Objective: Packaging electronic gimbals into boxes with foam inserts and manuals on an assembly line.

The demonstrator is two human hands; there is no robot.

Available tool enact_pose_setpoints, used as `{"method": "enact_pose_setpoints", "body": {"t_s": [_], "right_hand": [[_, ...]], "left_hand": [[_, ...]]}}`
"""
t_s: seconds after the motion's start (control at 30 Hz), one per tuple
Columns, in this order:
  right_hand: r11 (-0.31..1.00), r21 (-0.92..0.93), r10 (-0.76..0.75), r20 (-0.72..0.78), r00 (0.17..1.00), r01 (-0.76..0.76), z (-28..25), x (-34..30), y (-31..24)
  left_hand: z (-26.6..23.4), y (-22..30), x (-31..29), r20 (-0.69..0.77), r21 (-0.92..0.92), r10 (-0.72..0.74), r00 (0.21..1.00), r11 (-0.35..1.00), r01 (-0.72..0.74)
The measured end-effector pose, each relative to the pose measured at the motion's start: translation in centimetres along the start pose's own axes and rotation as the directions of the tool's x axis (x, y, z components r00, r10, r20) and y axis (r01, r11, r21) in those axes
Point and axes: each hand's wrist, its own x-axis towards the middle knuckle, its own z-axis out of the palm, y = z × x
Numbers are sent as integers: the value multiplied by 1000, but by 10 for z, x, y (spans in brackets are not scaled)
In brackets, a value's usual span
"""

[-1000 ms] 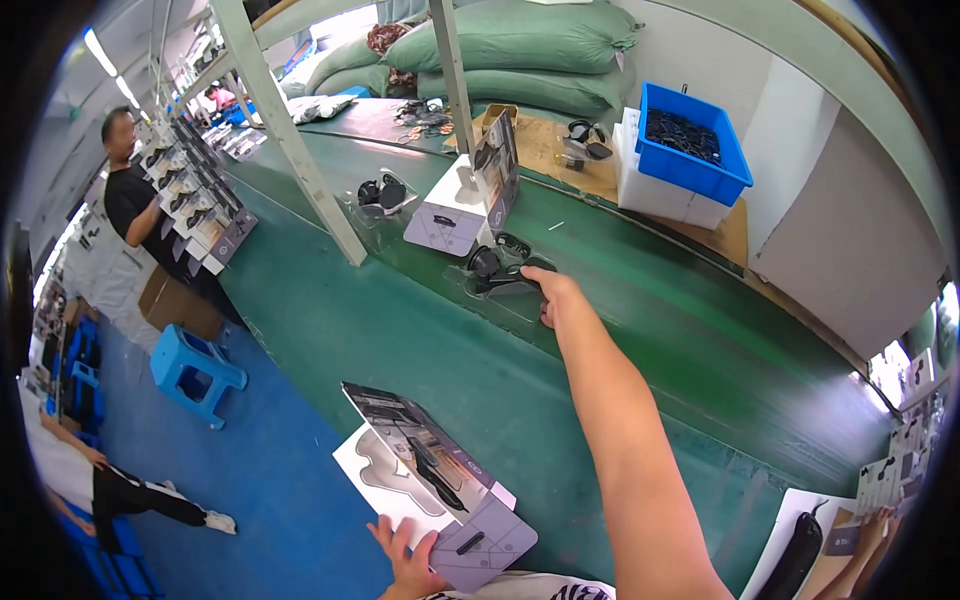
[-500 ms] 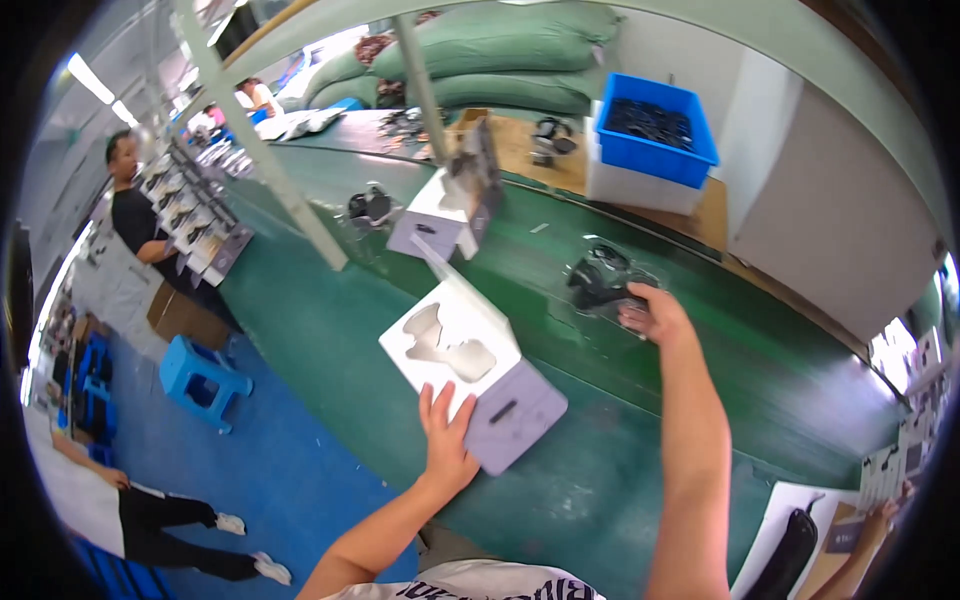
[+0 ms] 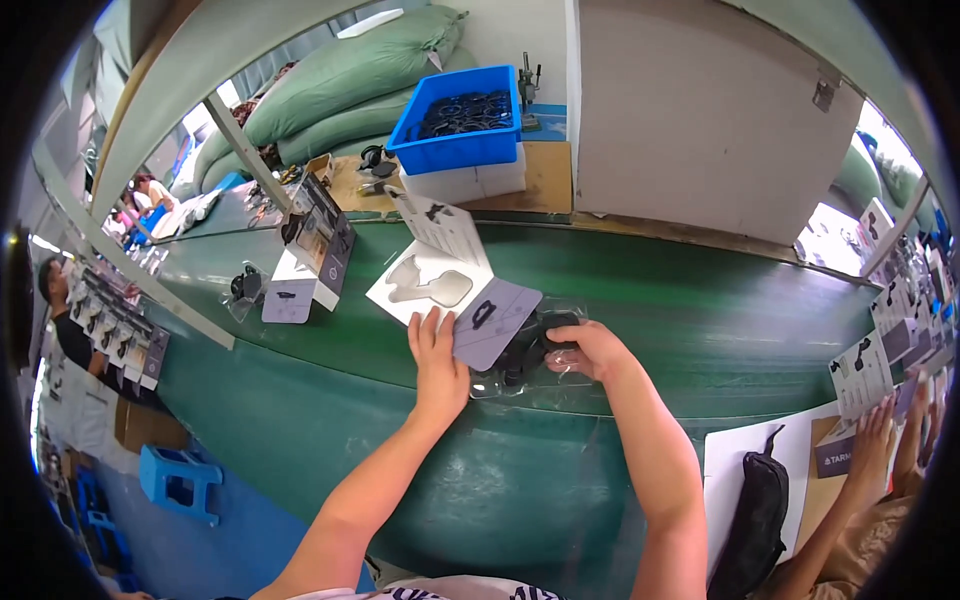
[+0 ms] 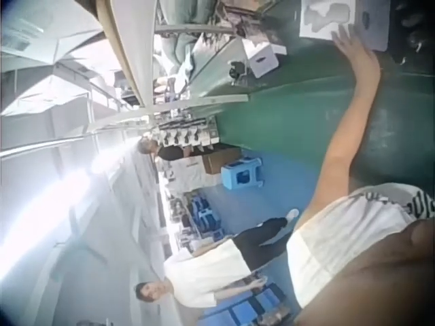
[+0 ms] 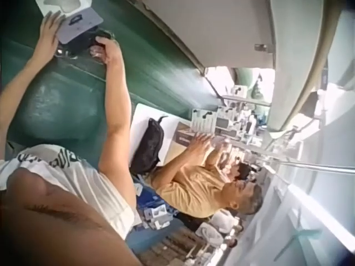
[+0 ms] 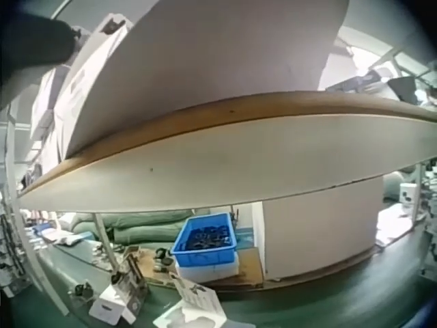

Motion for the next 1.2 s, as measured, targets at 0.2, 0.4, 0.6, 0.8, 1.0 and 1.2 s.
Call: {"method": "enact_pose_setpoints", "body": {"t_s": [0.2,0.4,0.6,0.8,1.0,1.2], "right_hand": [[997,63,-28,-89,996,33,16,14,4],[968,116,-185,-269,945,222,63,30,31],[968,157,-151,-254,955,195,38,33,24],[975,157,-114,-243,963,155,45,30,13],[972,168,-110,-279,954,162,33,36,7],[965,118,-194,-282,940,235,69,41,11]], "left_hand": [[-23,-7,-3,111,105,-6,994,994,-6],[-7,-8,5,118,24,-6,993,1000,3],[-52,-19,37,307,123,98,946,982,-142],[-66,-146,173,21,335,-149,989,933,133],[-30,-169,205,617,199,-416,668,904,379],[-15,-180,189,609,41,-349,712,910,412]]}}
